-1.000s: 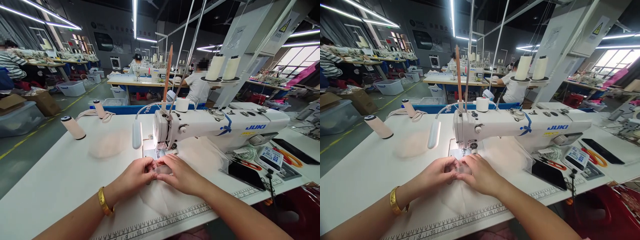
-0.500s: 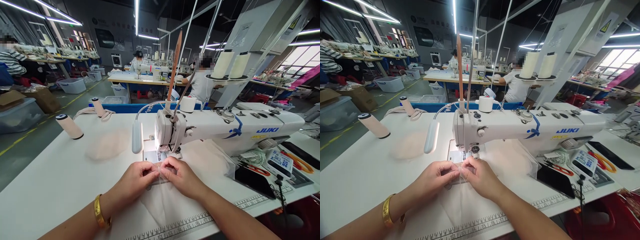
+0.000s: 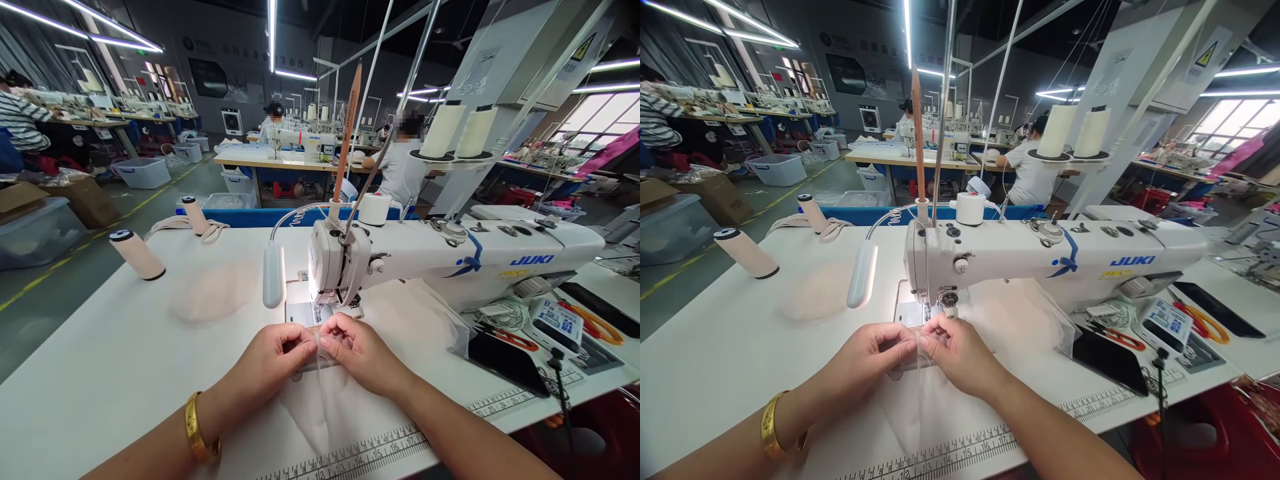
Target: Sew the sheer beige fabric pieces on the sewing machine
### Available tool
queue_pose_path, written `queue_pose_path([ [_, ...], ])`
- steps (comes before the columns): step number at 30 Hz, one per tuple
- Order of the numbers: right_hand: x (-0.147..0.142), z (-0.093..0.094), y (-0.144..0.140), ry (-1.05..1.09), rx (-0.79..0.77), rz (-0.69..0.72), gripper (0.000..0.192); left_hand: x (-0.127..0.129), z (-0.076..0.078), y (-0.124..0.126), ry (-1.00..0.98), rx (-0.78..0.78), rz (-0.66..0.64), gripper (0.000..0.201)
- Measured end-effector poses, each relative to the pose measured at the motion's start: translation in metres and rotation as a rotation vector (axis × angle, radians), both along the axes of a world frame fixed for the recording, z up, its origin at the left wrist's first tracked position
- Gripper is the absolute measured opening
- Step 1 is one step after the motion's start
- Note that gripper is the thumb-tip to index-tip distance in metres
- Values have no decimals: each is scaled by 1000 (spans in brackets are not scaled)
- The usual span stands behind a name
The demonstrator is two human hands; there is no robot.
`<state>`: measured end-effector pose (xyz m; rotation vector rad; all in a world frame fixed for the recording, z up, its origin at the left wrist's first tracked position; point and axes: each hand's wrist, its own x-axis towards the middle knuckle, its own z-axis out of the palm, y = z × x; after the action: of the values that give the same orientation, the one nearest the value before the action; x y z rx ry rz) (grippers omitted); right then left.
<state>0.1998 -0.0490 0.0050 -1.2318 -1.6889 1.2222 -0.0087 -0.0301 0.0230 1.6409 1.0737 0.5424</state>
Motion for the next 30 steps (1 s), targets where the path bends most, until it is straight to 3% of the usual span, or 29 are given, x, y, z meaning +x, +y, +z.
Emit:
queue_pose_path([
  [7, -3, -1, -3, -37, 84, -27, 16, 6, 3, -5, -47, -29, 56, 40],
  [13, -4, -4, -5, -126, 213, -53, 14, 9, -2, -7, -60, 57, 114, 32],
  [20, -4, -4, -7, -129, 276, -61, 15, 11, -6, -7, -135, -45, 169, 34],
  [24, -4, -4, -7, -131, 274, -61, 16, 10, -4, -6, -200, -114, 128, 39],
  [30, -4, -3, -7, -147, 303, -55, 17, 7, -3, -5, -170, -83, 93, 36],
])
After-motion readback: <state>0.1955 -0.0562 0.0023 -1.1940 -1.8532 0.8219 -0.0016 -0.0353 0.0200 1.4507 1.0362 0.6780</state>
